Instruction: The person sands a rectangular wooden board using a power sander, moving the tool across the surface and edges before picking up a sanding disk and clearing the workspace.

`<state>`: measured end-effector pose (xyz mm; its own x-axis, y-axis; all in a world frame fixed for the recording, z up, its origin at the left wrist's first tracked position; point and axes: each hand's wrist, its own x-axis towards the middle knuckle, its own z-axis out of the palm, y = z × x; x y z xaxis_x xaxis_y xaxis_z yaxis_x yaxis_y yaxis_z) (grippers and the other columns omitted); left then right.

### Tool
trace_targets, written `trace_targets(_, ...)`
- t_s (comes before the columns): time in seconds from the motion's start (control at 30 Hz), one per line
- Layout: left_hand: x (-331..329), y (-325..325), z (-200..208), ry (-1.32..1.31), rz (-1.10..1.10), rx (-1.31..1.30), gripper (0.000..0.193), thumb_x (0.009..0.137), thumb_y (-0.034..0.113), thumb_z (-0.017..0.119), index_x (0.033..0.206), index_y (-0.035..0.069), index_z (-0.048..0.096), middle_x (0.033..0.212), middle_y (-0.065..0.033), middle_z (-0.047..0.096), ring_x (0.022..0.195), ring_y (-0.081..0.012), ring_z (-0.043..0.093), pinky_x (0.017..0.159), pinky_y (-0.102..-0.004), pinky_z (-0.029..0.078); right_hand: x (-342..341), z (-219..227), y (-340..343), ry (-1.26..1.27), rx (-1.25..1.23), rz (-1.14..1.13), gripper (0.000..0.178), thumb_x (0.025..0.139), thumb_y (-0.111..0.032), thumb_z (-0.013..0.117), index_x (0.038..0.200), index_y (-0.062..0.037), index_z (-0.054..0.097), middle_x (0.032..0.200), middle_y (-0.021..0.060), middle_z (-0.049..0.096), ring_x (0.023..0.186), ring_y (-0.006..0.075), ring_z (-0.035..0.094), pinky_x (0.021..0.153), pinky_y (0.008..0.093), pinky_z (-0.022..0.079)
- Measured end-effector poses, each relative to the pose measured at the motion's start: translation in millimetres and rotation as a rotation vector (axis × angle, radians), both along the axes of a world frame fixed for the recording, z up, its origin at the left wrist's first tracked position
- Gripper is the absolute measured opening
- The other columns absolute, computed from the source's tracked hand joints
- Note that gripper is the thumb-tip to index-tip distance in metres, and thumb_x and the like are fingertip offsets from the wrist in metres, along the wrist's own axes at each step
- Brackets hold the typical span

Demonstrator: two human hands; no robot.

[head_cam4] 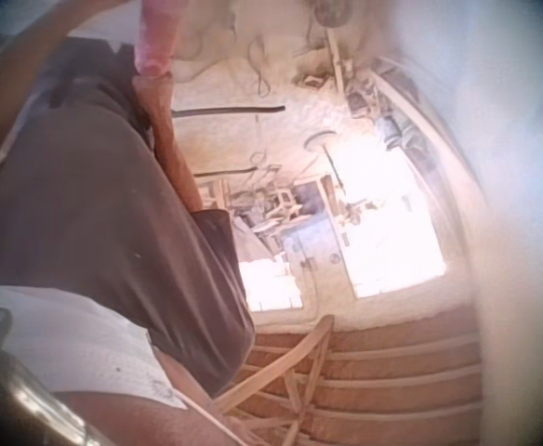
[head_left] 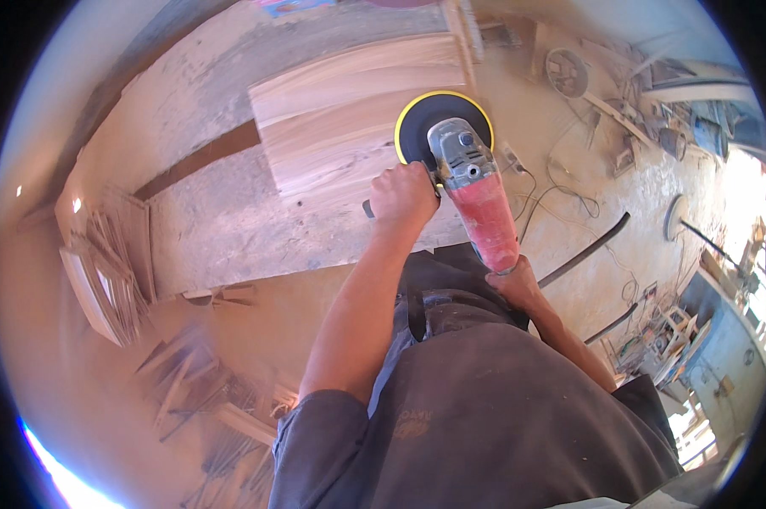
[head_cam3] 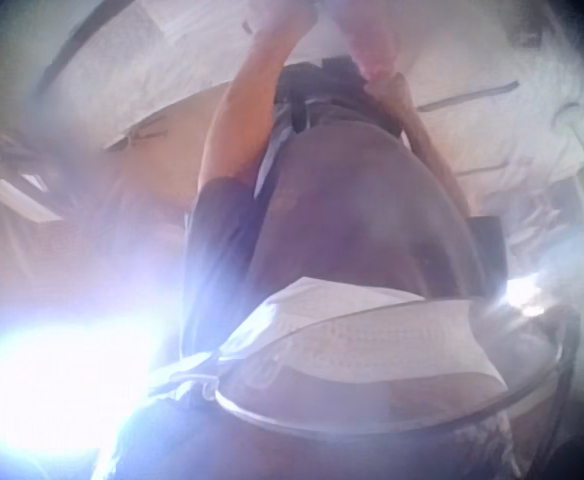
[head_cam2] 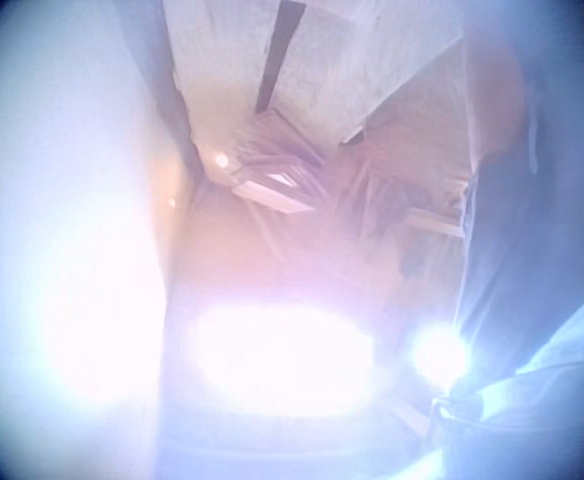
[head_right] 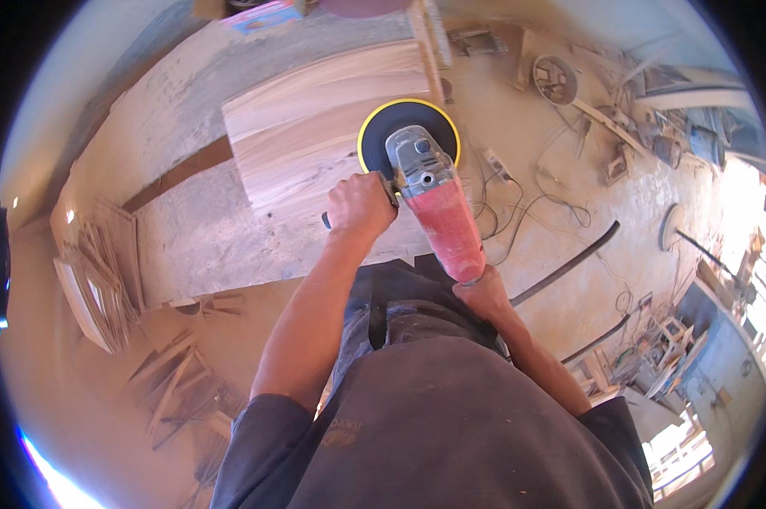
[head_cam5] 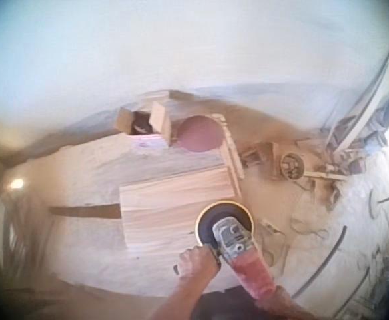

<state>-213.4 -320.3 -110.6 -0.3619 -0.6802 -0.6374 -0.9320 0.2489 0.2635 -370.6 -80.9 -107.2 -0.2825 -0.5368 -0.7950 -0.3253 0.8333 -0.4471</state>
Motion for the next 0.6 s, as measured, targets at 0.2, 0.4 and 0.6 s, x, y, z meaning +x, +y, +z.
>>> trace_targets(0.2,90.3,-18.6,3.1,-0.021,0.164,-0.046,0.018,0.082,0.019,0.065,0.093,0.007,0.074,0.094,-0.0178,0.074,0.092,-0.0354,0.073,0.079,-0.0453,0.059,51.5,-16.2,-36.9,-0.065,-0.057,0.136,0.035,0.073,-0.017,0.073,0.104,0.0003,0.069,0.097,0.0229,0.073,0.098,0.0362,0.072,0.084,0.0434,0.055)
trace_targets(0.4,176.3,-17.2,-2.9,-0.052,0.333,-0.058,0.021,0.083,0.022,0.065,0.093,0.006,0.074,0.093,-0.0209,0.074,0.092,-0.0382,0.073,0.08,-0.0476,0.058,110.0,-11.9,-74.8,-0.061,-0.138,0.327,0.035,0.075,-0.013,0.071,0.108,-0.001,0.068,0.1,0.0206,0.073,0.102,0.0387,0.07,0.088,0.0459,0.053)
trace_targets(0.6,214.4,-12.1,2.9,-0.077,0.389,-0.06,0.019,0.083,0.022,0.066,0.092,0.008,0.075,0.092,-0.0206,0.074,0.089,-0.0376,0.073,0.079,-0.0474,0.058,139.9,-7.4,-85.2,-0.088,-0.028,0.321,0.038,0.074,-0.015,0.073,0.108,0.0002,0.068,0.1,0.0187,0.074,0.098,0.0333,0.071,0.088,0.0419,0.054)
